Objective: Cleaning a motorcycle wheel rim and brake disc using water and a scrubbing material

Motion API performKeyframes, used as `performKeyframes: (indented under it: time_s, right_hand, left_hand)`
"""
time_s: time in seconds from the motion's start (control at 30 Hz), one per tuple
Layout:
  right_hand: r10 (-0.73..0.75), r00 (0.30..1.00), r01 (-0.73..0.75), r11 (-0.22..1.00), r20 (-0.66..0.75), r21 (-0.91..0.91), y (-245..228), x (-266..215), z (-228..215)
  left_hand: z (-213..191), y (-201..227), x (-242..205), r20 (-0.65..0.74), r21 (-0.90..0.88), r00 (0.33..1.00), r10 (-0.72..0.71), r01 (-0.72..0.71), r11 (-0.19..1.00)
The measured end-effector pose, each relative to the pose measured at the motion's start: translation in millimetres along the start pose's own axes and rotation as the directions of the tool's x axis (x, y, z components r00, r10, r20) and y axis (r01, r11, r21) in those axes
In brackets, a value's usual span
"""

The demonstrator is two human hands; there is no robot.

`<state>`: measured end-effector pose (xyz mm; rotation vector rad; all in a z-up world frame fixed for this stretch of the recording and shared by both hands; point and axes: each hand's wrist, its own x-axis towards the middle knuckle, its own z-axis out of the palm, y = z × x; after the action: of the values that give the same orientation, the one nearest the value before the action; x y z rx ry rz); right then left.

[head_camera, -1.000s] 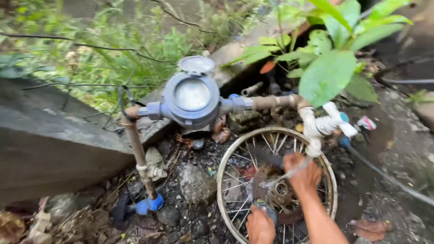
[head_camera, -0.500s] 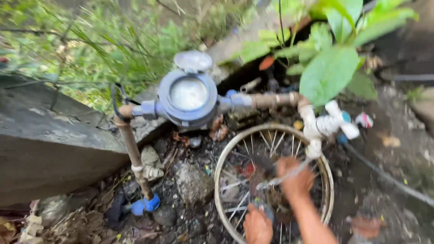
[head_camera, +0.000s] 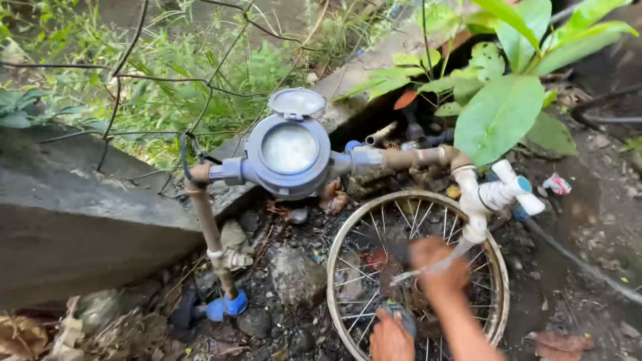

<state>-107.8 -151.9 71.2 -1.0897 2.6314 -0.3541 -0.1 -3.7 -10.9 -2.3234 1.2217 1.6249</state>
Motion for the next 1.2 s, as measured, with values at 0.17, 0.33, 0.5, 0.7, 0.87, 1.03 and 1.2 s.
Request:
performKeyframes:
  time_s: [0.17, 0.33, 0.5, 0.7, 0.87, 1.03, 1.2]
  right_hand:
    - [0.231, 0.973, -0.228, 0.960, -0.002, -0.162, 75.0, 66.7, 32.9]
    - [-0.143, 0.944, 0.209, 0.956, 0.298, -0.206, 24.3, -12.8, -29.7]
    - [-0.059, 0.772, 0.115, 0.992, 0.633, -0.047, -25.9, -48.1, -82.5]
    - [-0.375, 0.691, 0.550, 0.828, 0.618, -0.112, 25.3, -43.8, -45.5]
    - [-0.555, 0.635, 0.760, 0.573, 0.538, -0.306, 53.1, -62.3, -13.1]
    - [-0.274, 0.869, 0.403, 0.875, 0.412, -0.269, -3.3, -60.5, -46.9]
    - [0.091, 0.809, -0.023, 0.992, 0.580, -0.124, -74.0, -70.4, -112.4]
  left_hand:
    - [6.4, -8.4, -4.2, 0.010, 0.028, 1.000, 0.011, -0.011, 1.000]
    - [-33.8, 7.3, -31.1, 0.122, -0.048, 0.992, 0.019, -0.013, 0.999]
    - [-37.8, 10.2, -36.4, 0.114, -0.114, 0.993, 0.039, -0.026, 0.993]
    - [-40.9, 13.5, -38.7, 0.087, -0.126, 0.995, 0.047, -0.036, 0.991]
    - [-28.8, 11.5, -29.8, 0.073, -0.110, 0.997, 0.015, -0.007, 0.994]
    - [-24.3, -0.6, -22.1, 0.068, -0.076, 0.997, 0.025, -0.020, 0.997]
    - [-26.2, 8.6, -24.8, 0.053, -0.129, 0.997, 0.049, -0.042, 0.991]
